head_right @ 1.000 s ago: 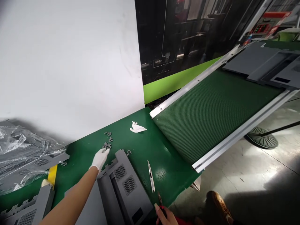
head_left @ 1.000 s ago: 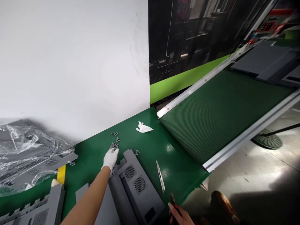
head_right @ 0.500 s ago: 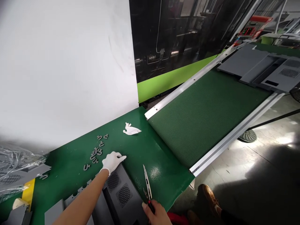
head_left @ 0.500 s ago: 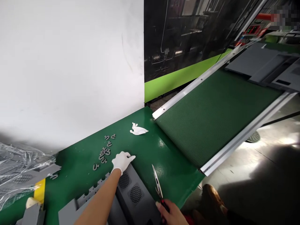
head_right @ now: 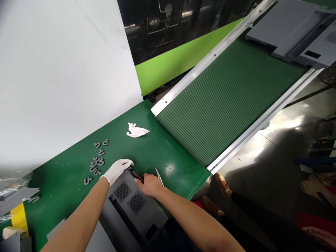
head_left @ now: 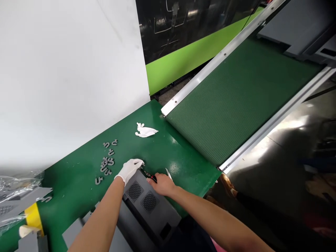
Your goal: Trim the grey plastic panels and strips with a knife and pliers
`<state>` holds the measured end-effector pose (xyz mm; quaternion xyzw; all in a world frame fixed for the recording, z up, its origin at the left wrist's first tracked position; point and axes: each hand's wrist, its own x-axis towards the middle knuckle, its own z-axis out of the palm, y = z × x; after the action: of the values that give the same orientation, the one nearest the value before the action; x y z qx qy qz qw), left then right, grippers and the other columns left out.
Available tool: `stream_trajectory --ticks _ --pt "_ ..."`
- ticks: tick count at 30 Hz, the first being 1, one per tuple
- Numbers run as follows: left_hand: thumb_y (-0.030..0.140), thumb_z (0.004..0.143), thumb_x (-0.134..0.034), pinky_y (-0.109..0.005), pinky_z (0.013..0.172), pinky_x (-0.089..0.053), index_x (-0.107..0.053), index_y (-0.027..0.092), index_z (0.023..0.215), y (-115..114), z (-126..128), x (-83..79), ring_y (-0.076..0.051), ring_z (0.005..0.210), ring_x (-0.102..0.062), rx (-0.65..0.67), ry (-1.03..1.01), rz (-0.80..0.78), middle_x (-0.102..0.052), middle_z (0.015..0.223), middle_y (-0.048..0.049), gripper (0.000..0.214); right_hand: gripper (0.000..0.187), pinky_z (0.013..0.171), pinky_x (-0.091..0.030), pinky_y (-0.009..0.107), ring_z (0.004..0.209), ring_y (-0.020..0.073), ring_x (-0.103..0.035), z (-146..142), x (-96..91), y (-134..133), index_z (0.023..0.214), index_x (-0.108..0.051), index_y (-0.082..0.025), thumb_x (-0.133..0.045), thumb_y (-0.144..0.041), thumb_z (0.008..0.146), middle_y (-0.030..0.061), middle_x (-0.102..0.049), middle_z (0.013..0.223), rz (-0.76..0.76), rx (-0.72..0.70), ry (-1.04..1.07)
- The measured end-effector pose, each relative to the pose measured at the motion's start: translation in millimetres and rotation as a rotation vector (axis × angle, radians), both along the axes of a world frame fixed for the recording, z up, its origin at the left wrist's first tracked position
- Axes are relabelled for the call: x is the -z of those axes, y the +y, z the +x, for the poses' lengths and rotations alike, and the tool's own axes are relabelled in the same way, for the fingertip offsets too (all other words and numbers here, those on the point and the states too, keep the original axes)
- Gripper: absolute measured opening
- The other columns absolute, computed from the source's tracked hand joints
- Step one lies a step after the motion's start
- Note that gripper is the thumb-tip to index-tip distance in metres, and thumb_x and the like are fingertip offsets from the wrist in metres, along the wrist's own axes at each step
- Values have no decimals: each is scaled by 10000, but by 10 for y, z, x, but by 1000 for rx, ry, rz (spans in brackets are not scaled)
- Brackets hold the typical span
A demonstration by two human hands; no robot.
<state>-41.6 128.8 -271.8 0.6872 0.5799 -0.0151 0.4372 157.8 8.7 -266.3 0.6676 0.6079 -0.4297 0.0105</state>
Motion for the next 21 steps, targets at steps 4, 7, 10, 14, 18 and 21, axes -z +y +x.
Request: stream_trajectory --ticks 4,7,10,14,18,21 --pt "563 903 -442 -328 1122 -449 -799 223 1086 -5 -29 45 -291 1266 -634 11 -59 21 -740 1316 -68 526 730 933 -535 484 1114 381 -715 -97 -9 105 1187 -684 -100 -327 -709 1001 250 -739 1159 7 -44 -11" --pt "558 894 -465 -338 1099 -467 -805 214 1069 -6 -24 65 -297 1220 -657 0 -64 25 -756 1272 -81 515 729 926 -544 488 1108 387 -719 -146 -15 153 1191 -683 -98 -320 -702 1005 253 -744 1149 5 -56 -9" --pt "552 890 -492 -343 1057 -490 -809 210 1051 -2 -11 89 -300 1152 -683 -21 -57 27 -778 1205 -87 494 717 922 -550 483 1103 382 -722 -181 -12 179 1189 -681 -108 -317 -699 1008 245 -749 1149 0 -56 -6" --pt "546 874 -525 -344 1013 -512 -817 211 1019 7 1 129 -306 1104 -702 -43 -54 27 -793 1164 -88 468 704 918 -556 481 1089 375 -730 -218 2 222 1161 -692 -130 -317 -705 1006 233 -760 1135 -10 -53 -6" --pt "548 860 -528 -342 1013 -512 -818 213 988 9 6 150 -303 1105 -706 -56 -71 26 -800 1142 -82 461 718 907 -563 489 1067 379 -738 -254 16 281 1126 -707 -146 -312 -732 996 224 -770 1101 0 -55 1" --pt "557 864 -518 -339 1023 -508 -815 214 983 1 8 150 -293 1091 -712 -66 -88 13 -802 1135 -74 469 766 903 -565 505 1055 390 -740 -277 28 299 1113 -710 -148 -285 -772 983 225 -772 1081 17 -59 9"
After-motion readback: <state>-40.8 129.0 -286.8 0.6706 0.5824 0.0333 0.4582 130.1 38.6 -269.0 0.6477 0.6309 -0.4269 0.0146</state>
